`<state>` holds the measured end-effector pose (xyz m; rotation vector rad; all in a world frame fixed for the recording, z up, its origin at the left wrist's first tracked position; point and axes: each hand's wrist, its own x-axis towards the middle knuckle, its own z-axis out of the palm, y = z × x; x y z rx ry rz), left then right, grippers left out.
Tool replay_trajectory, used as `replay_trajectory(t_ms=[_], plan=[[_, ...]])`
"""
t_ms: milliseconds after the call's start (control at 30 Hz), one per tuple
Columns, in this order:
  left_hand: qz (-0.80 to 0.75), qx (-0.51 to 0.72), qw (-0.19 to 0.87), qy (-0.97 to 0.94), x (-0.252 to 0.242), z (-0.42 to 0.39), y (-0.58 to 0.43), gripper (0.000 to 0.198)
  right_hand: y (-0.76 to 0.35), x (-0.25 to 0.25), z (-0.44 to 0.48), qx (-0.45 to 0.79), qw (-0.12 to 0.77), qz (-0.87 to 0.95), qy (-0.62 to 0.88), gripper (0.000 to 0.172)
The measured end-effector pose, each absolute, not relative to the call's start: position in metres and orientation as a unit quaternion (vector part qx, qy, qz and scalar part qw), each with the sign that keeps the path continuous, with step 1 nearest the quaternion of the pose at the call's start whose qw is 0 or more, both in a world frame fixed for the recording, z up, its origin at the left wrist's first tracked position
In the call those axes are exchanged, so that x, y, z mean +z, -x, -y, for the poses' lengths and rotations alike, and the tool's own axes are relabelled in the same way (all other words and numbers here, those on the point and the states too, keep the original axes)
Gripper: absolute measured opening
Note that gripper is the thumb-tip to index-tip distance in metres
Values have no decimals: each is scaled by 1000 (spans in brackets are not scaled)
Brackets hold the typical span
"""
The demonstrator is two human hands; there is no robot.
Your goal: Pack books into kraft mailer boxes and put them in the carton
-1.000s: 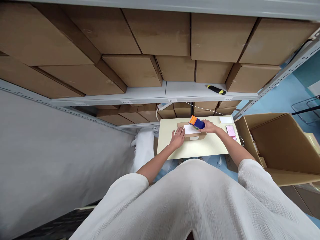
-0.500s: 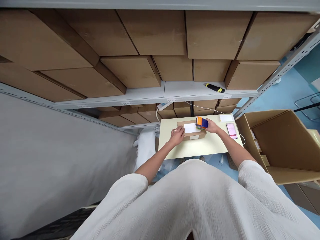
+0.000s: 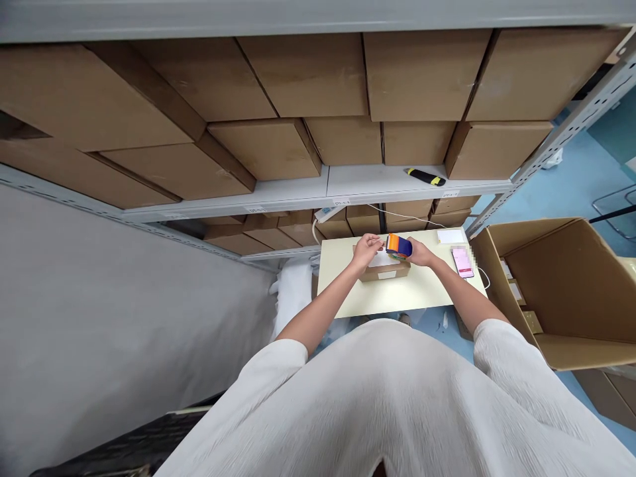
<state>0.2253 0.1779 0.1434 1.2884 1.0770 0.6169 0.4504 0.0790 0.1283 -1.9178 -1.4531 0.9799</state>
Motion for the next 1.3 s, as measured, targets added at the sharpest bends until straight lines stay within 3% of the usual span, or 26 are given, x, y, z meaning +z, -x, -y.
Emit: replay_trajectory(t_ms=[233, 400, 633, 967, 1300], plan=[[-508, 266, 626, -529, 138, -182, -230, 44, -445, 139, -78, 346, 248, 556, 715, 51], [-539, 271, 559, -569, 134, -189, -212, 48, -443, 143, -85, 337, 211, 601, 693, 48], [-558, 279, 586, -517, 119, -193, -189, 59, -434, 152, -102, 318, 148, 653, 671, 52], [-544, 356, 591, -477, 109, -227, -133, 55, -435, 171, -119, 284, 76, 675, 677, 38], [-555, 354, 599, -457, 70, -217, -111, 51, -411, 176, -136, 223, -38, 706, 671, 42]])
